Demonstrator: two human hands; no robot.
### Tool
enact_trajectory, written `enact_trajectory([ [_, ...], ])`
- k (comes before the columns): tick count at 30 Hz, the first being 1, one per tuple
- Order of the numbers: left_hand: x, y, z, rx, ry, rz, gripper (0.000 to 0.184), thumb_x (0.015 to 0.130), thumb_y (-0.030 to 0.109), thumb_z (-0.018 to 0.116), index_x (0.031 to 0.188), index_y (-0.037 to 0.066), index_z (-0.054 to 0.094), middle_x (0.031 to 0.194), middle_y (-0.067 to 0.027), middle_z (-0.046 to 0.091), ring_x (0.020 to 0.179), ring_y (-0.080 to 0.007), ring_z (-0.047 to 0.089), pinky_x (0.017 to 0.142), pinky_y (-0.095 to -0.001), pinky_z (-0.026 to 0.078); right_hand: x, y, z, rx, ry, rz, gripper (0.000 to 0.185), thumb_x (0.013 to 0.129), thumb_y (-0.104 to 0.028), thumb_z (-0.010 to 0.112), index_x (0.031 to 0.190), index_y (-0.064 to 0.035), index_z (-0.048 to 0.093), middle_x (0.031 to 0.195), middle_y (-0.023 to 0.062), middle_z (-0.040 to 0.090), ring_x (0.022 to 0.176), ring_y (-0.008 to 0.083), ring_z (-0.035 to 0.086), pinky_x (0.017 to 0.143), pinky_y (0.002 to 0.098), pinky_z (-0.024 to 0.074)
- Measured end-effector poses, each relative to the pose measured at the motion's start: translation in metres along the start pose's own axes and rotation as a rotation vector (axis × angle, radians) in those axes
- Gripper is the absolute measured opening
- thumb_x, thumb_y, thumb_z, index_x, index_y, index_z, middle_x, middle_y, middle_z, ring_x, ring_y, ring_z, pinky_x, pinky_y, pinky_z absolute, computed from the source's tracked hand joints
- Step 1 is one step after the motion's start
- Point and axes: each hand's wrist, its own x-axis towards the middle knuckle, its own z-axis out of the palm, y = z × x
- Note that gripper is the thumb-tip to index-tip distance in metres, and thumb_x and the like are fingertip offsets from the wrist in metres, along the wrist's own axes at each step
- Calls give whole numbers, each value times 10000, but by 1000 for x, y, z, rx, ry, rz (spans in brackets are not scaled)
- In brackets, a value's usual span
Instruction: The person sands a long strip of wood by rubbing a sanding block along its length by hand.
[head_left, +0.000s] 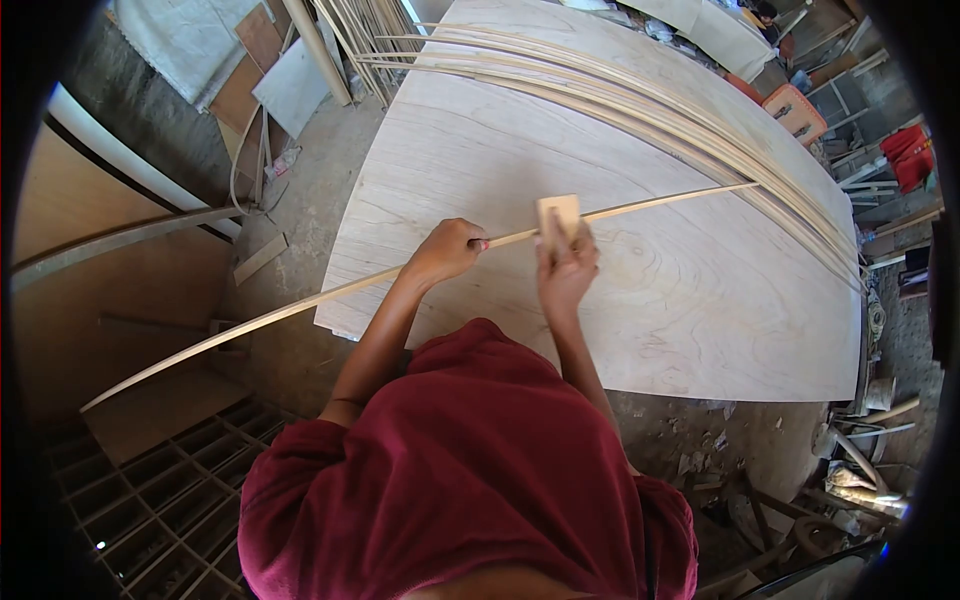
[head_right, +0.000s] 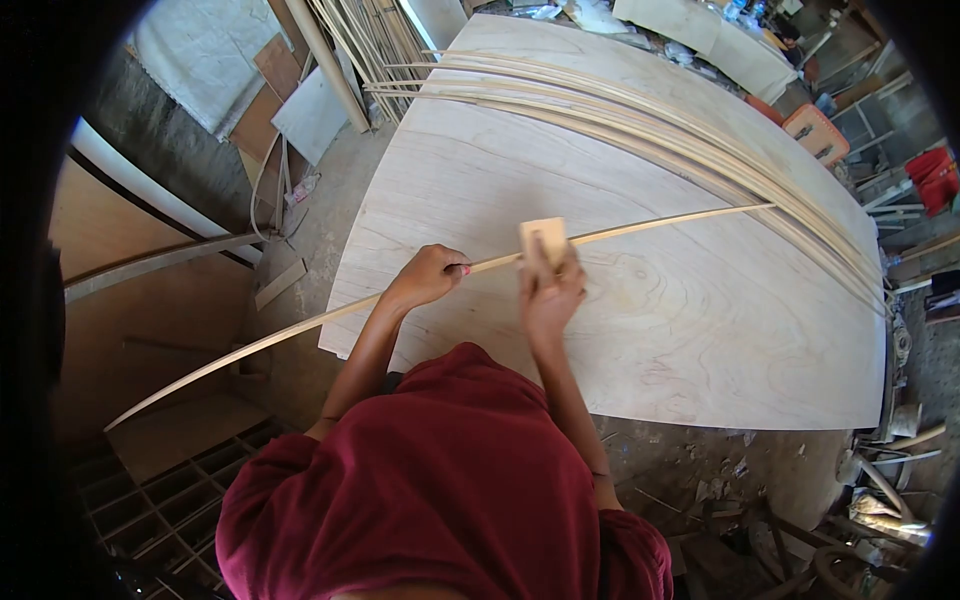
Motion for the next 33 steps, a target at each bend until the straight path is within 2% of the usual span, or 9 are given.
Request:
enact_trajectory([
  [4,1,-1,-3,-34,-34,-94,168,752,6,523,849,-47,650,627,-175,600,565,-223,575,579,-330,457,4,27,4,13,30,271,430,804,-301,645,1227,-297,570,1247,172,444,1028,350,439,800,493,387],
  [6,2,0,-1,-20,-54,-128,170,754,4,531,859,-43,655,626,-167,604,562,-215,575,580,-324,459,-2,13,0,-49,53,124,429,790,-279,669,1212,-249,594,1200,171,487,1005,334,476,808,461,424],
  [8,4,4,-2,-37,-11,-138,133,751,39,560,814,-33,653,726,-239,592,654,-359,573,628,-385,450,-11,-16,-7,15,-26,26,439,782,-281,675,1212,-250,593,1199,166,489,1016,331,471,815,460,416],
  [13,3,4,-2,-20,9,-148,147,746,33,585,851,-24,671,710,-187,628,623,-269,593,613,-340,467,-13,-23,-6,79,-169,-70,447,781,-289,659,1220,-287,576,1238,151,450,1050,339,438,829,476,358],
  [18,1,1,-3,-5,25,-175,174,738,44,634,893,-25,674,711,-160,650,616,-206,607,614,-308,477,12,15,-10,-92,-103,325,431,782,-290,668,1206,-269,596,1243,138,460,1049,335,454,841,483,366],
  [20,1,1,-1,-8,62,-195,118,727,80,637,810,14,689,716,-176,636,663,-287,617,640,-353,479,7,10,-8,-95,-95,323,420,794,-298,653,1209,-270,594,1243,141,461,1059,339,445,843,479,355],
  [25,4,4,-2,23,86,-176,123,732,107,660,808,16,689,705,-175,630,662,-294,612,635,-359,475,-15,-37,-6,50,-195,-41,424,778,-285,660,1198,-268,601,1255,134,451,1081,332,431,843,483,357],
  [28,0,4,-1,22,75,-201,127,732,111,665,808,11,684,704,-176,627,671,-307,610,634,-372,471,-12,-31,-7,90,-171,-42,429,771,-278,664,1195,-274,601,1257,123,449,1075,323,438,846,488,358],
  [33,-4,0,-3,33,44,-197,130,728,108,671,799,0,674,711,-183,625,697,-315,617,643,-385,471,6,14,-4,-90,-89,260,447,777,-300,663,1217,-292,582,1240,122,463,1052,327,460,856,495,364],
])
